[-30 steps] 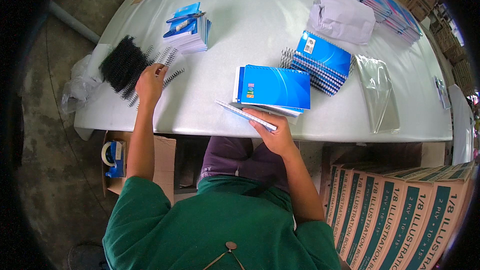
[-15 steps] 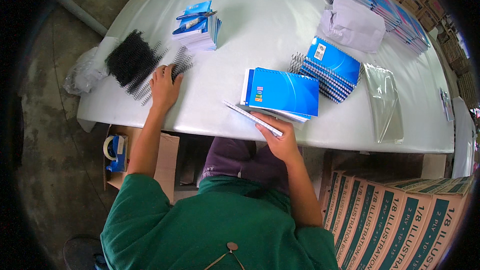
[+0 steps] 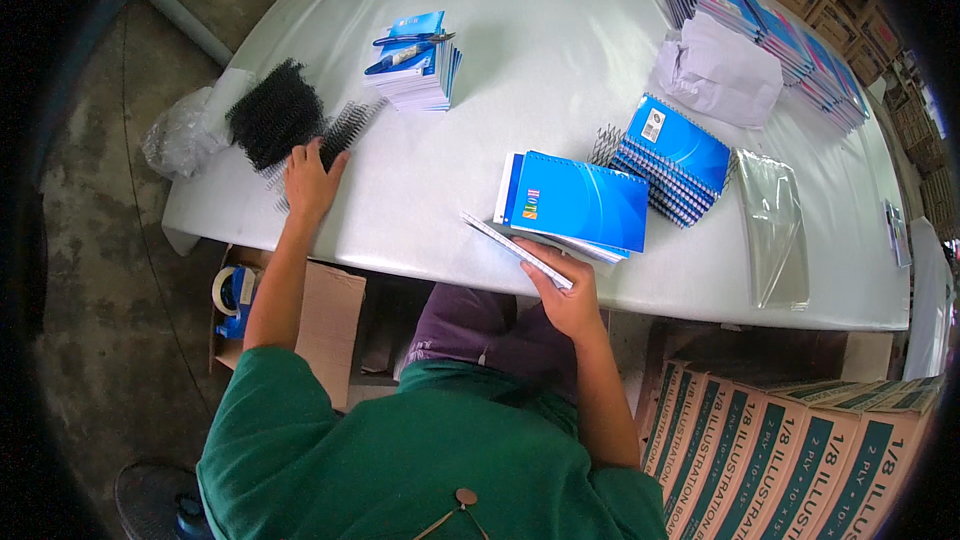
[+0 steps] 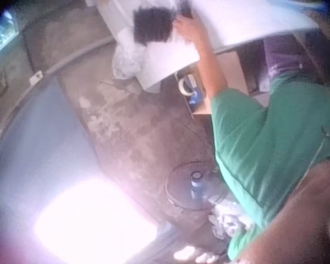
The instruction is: The person assembles notebooks by aligning stacks of paper and covers with plastic spiral coils and threading the coils through the pre-punched holes by hand.
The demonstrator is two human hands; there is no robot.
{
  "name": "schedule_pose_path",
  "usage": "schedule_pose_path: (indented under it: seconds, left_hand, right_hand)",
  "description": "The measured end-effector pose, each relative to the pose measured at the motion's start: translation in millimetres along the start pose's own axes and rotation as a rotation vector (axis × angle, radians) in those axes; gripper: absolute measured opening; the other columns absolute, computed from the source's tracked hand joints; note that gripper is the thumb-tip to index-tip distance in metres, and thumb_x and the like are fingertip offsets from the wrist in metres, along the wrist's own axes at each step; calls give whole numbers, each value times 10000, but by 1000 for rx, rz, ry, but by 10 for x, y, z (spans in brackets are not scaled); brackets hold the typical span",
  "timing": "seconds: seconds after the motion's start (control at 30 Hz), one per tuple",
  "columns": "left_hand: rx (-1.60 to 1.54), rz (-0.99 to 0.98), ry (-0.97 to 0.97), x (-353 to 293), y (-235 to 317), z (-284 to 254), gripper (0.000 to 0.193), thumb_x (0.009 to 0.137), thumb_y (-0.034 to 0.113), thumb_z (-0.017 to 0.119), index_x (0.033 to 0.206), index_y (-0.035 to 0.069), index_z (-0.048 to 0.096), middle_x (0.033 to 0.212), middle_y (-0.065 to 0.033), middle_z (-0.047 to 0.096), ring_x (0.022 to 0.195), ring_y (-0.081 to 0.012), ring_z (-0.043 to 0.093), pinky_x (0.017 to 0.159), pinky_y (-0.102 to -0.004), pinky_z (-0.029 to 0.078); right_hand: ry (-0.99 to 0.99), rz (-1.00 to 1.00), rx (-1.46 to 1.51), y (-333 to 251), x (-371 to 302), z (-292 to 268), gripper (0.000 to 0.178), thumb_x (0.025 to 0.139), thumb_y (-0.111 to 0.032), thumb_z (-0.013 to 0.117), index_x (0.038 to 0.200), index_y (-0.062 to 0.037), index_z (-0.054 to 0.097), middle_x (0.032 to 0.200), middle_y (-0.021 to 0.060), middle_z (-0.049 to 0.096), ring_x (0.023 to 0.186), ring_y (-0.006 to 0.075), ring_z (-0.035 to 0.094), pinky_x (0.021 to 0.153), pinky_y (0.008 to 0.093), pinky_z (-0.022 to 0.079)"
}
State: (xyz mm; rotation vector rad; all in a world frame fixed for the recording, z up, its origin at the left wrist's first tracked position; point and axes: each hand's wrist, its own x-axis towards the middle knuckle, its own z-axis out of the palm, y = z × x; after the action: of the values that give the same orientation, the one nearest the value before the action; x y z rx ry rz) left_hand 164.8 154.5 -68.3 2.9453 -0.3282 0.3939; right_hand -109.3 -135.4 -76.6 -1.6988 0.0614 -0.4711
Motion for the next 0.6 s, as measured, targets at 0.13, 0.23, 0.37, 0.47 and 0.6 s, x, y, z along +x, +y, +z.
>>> schedule_pose_path:
  seconds: [0.13,0.23,0.37,0.47,0.6]
  left_hand:
    - [183,94,225,-216,150,-122,796,753,553,608,1323,48,377,1295,-221,367,1221,-373,325,1009,-477,257]
    - [99,-44,33,-204,143,-119,830,741,554,624,1346,59,345,1330,-227,335,1257,-379,279,1025,-485,231]
    - [20,6,-67,-275,249,-291,936,695,606,636,1359,34,306,1358,-251,296,1273,-406,242,1027,-519,201]
    - [146,33,161,-198,115,-233,1001,657,646,644,1371,43,285,1355,-260,293,1272,-403,251,1023,-508,218]
    - [-22,-89,-167,-112,120,-354,1050,625,661,659,1377,38,275,1349,-261,305,1267,-402,267,1027,-503,216]
  right_hand:
    - [-5,-10,-10,12,-10,-5,245,820,-4,594,1061,16,632,1011,138,658,909,161,603,833,269,443]
    - [-11,27,-36,-37,-2,-18,243,821,-5,595,1060,12,634,1011,134,658,909,160,603,832,268,443]
    - [10,-3,-9,-7,-19,-1,241,821,-4,597,1059,9,635,1011,132,658,905,154,600,830,265,442]
    - [1,-12,-9,-20,-9,7,243,820,0,597,1060,10,634,1014,133,657,905,153,598,831,265,441]
    - [1,-4,-19,-20,-19,-5,247,818,6,597,1062,10,633,1014,129,658,903,154,598,827,268,444]
